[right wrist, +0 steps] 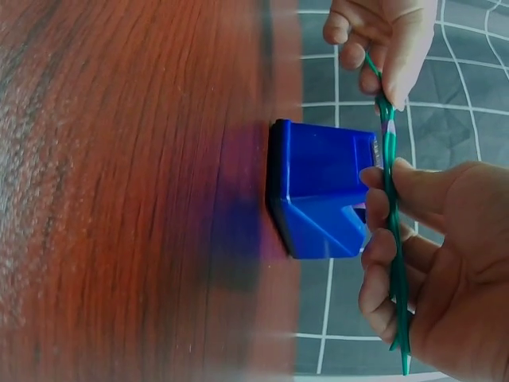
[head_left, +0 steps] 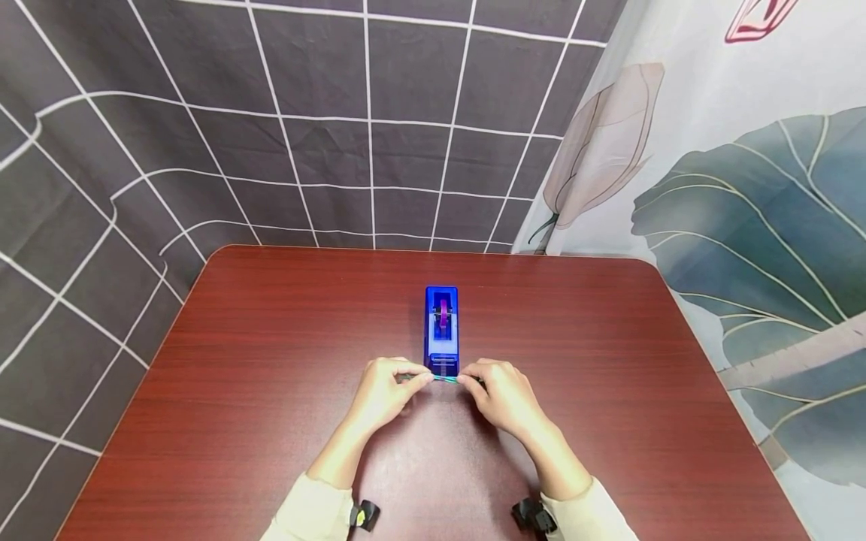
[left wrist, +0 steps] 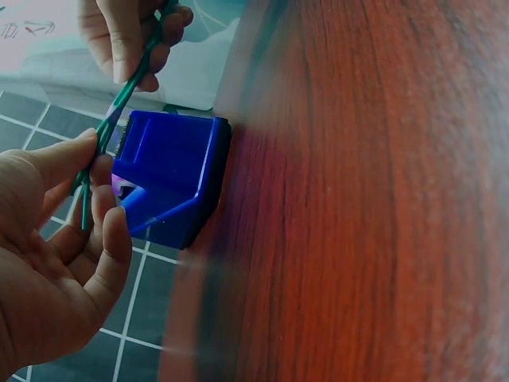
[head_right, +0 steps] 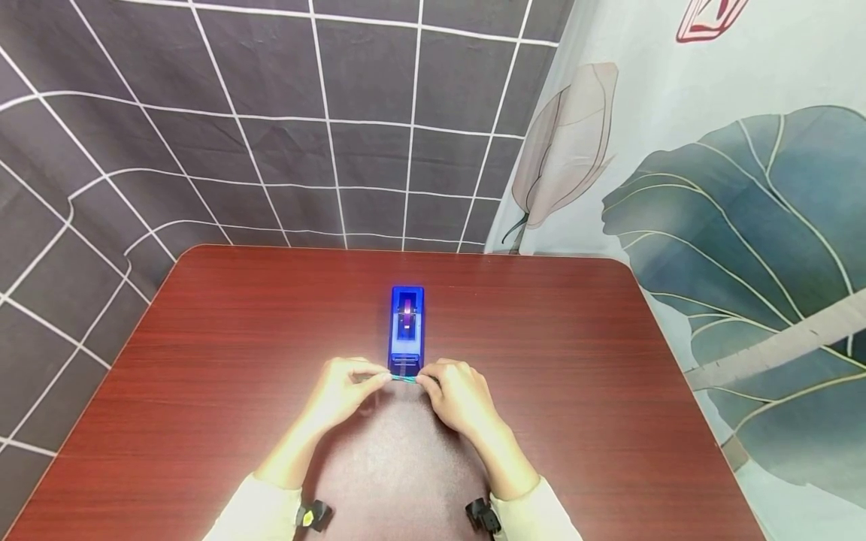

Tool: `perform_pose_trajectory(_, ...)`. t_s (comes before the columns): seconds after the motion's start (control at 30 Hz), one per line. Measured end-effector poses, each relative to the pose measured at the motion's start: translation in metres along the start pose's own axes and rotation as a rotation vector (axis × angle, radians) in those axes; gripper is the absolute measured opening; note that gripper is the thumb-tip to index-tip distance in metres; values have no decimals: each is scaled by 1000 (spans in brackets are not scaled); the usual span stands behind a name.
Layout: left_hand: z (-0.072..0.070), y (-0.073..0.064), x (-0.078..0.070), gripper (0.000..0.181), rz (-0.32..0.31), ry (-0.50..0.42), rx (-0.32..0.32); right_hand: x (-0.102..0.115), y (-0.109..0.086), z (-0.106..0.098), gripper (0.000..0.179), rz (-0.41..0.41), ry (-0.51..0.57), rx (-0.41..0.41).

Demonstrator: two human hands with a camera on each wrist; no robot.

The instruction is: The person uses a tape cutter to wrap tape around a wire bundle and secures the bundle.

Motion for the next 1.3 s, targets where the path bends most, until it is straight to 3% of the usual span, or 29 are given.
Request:
perform_pose_trajectory(0.27, 2, -2, 3, 11, -57, -25, 27, 4, -2, -3, 7, -24, -59, -46)
perform_pose_trajectory(0.53, 6, 1, -6, 8, 43, 193, 76, 6, -2, -4, 6, -39, -71, -64)
perform_pose_trajectory(0.8, 6, 2, -3, 7, -29, 137, 74, 6, -2, -5, 4, -36, -72, -83)
perform_pose_trajectory(1.0, 5, 1, -4, 6, -29, 87, 64, 4, -2, -5, 5, -17, -60, -94)
perform_pose_trajectory(1.3, 3, 2, -4, 7, -23, 97, 35, 4, -2, -4, 4, -16, -63, -61)
Point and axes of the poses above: each hand's wrist, its own y-axis towards the middle knuckle, its own z-axis out of the palm, x = y × z, the point moved 9 cm from there along y, towards the middle knuckle, and after that the axes turned 13 degrees about -y, right-handed, at the moved point
